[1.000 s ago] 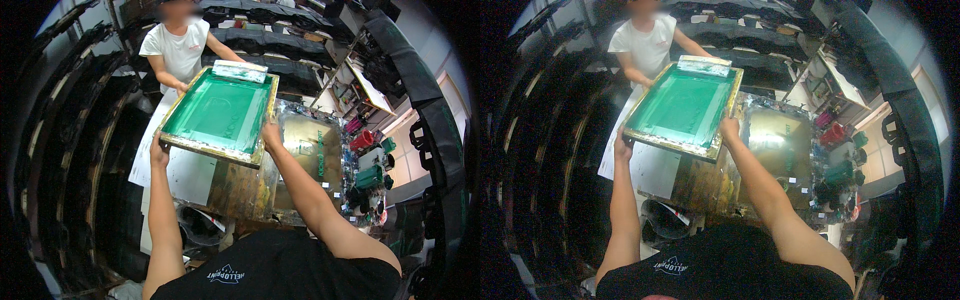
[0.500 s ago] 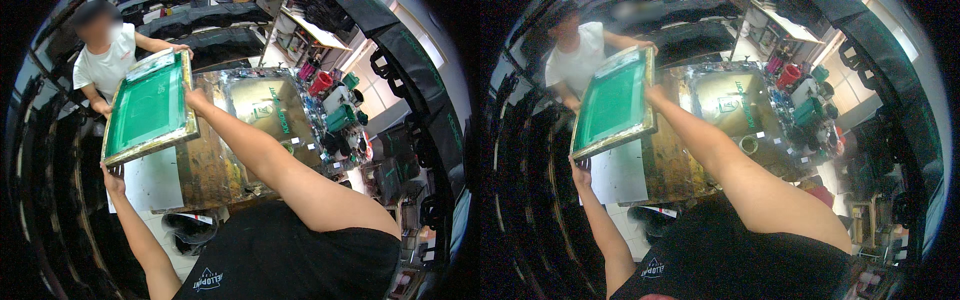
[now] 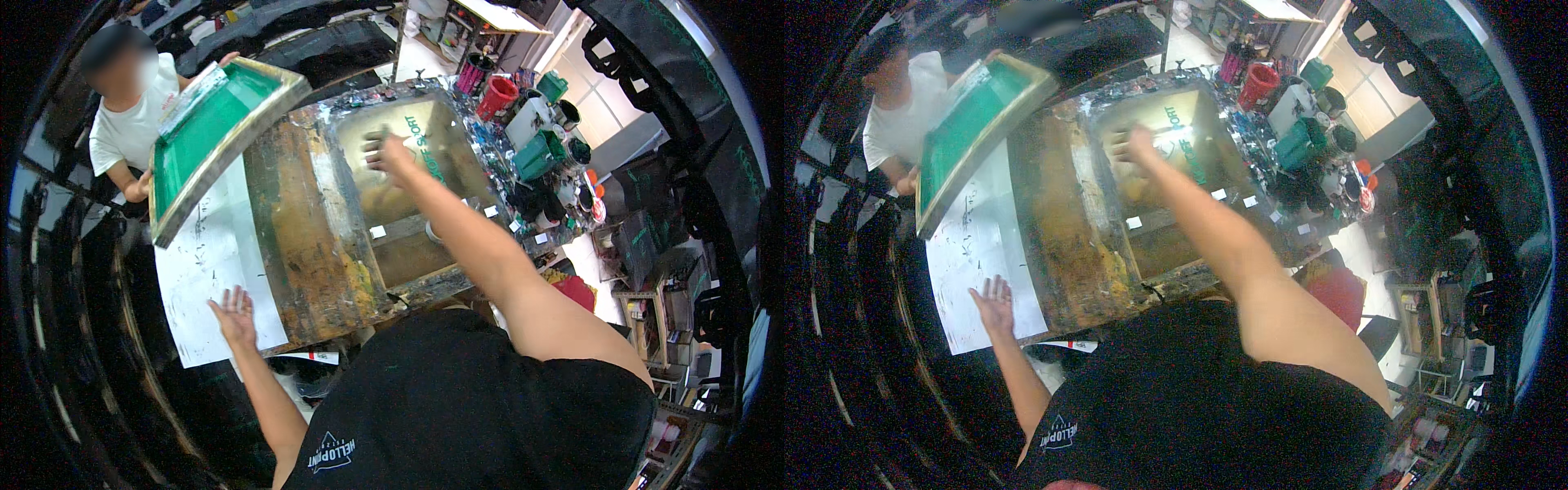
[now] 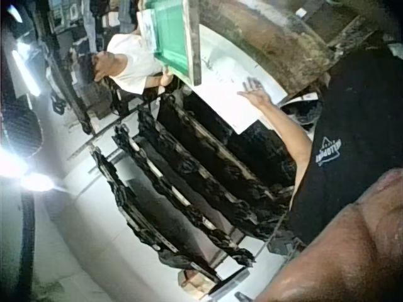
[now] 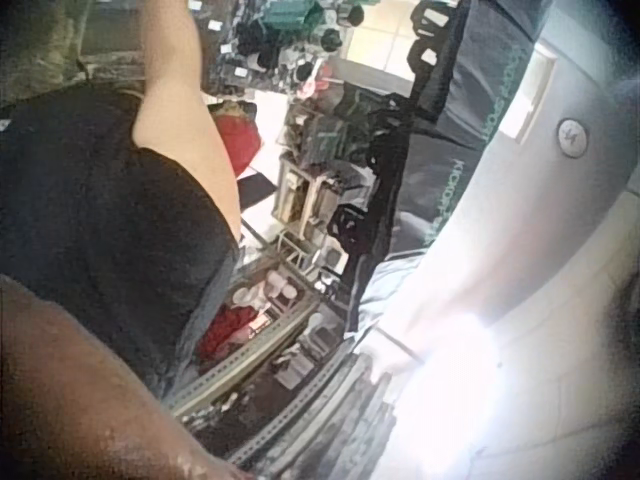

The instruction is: The person uses a squeegee to spread green ink across a silk screen frame, applies downward pressure to transfer the ink, and then lifts the frame from the printing table.

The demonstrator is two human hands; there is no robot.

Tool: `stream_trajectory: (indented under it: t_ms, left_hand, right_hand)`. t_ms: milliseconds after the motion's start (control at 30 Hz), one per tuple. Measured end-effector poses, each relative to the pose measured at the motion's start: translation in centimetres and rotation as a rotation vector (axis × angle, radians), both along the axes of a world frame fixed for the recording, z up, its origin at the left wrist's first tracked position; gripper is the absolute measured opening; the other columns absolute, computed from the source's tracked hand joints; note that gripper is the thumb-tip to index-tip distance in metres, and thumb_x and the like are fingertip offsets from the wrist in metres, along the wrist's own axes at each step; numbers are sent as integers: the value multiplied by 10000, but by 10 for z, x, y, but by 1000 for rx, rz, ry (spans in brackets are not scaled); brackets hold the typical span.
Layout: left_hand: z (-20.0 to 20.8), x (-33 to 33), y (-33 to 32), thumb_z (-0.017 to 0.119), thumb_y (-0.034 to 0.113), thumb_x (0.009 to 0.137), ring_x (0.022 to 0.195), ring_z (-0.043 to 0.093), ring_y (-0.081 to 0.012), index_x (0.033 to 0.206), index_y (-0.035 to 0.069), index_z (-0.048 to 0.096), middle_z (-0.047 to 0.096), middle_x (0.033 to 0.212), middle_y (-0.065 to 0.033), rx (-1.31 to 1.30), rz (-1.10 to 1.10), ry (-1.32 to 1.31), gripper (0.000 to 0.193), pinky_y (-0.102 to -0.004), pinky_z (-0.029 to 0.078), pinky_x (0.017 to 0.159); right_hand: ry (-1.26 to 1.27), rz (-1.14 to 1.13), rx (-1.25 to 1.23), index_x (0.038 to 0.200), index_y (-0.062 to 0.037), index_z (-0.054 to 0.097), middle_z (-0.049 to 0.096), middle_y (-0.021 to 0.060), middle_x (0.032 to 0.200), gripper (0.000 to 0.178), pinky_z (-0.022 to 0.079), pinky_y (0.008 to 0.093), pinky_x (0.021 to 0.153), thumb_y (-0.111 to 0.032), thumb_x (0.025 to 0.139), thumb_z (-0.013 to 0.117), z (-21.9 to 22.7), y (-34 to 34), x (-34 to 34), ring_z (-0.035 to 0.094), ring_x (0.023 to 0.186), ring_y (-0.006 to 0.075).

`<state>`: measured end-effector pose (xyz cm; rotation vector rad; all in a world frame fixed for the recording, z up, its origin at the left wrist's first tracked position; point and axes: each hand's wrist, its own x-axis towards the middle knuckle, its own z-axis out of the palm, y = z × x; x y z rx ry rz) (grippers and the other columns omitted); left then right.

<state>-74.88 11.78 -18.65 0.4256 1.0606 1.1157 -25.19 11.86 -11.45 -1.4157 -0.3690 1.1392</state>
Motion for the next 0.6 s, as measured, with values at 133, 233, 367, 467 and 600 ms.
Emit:
stream_trajectory:
  t_ms: [133,233,367,467,600]
  left_hand:
    - [-26,55,-72,457,647,935,1105,568,-275,1415,-18,359,556,1274,-181,-187,-90,85,826,-364,477,931]
    - [-34,98,-111,490,602,947,1044,596,-260,1375,-23,417,597,1188,-167,-262,-131,142,762,-357,495,897]
    - [-24,171,-132,483,579,962,984,608,-247,1342,-21,440,621,1118,-152,-314,-313,215,712,-346,505,852]
    - [-12,216,-148,477,565,970,941,616,-237,1307,-14,467,633,1081,-147,-297,-455,261,671,-345,509,834]
    - [2,290,-150,475,481,1003,804,631,-170,1243,0,512,660,928,-103,-281,-569,362,539,-298,518,734]
  right_hand:
    - [-147,-249,42,975,-72,605,579,58,778,349,461,343,580,-311,1004,352,-2,-116,122,557,636,175]
    - [-487,-236,-179,906,-56,584,555,47,781,352,441,332,623,-296,1015,351,-17,-211,172,534,668,168]
    - [-1107,-110,-273,925,-27,561,537,36,779,344,425,314,737,-261,1026,329,-130,-353,201,498,756,176]
    - [-230,-268,-426,958,-37,568,554,58,824,330,460,323,638,-256,1021,329,-115,-399,161,529,687,171]
    - [-538,-33,-465,1020,-38,559,576,106,889,250,474,348,597,-224,1007,393,-192,-453,160,574,695,207]
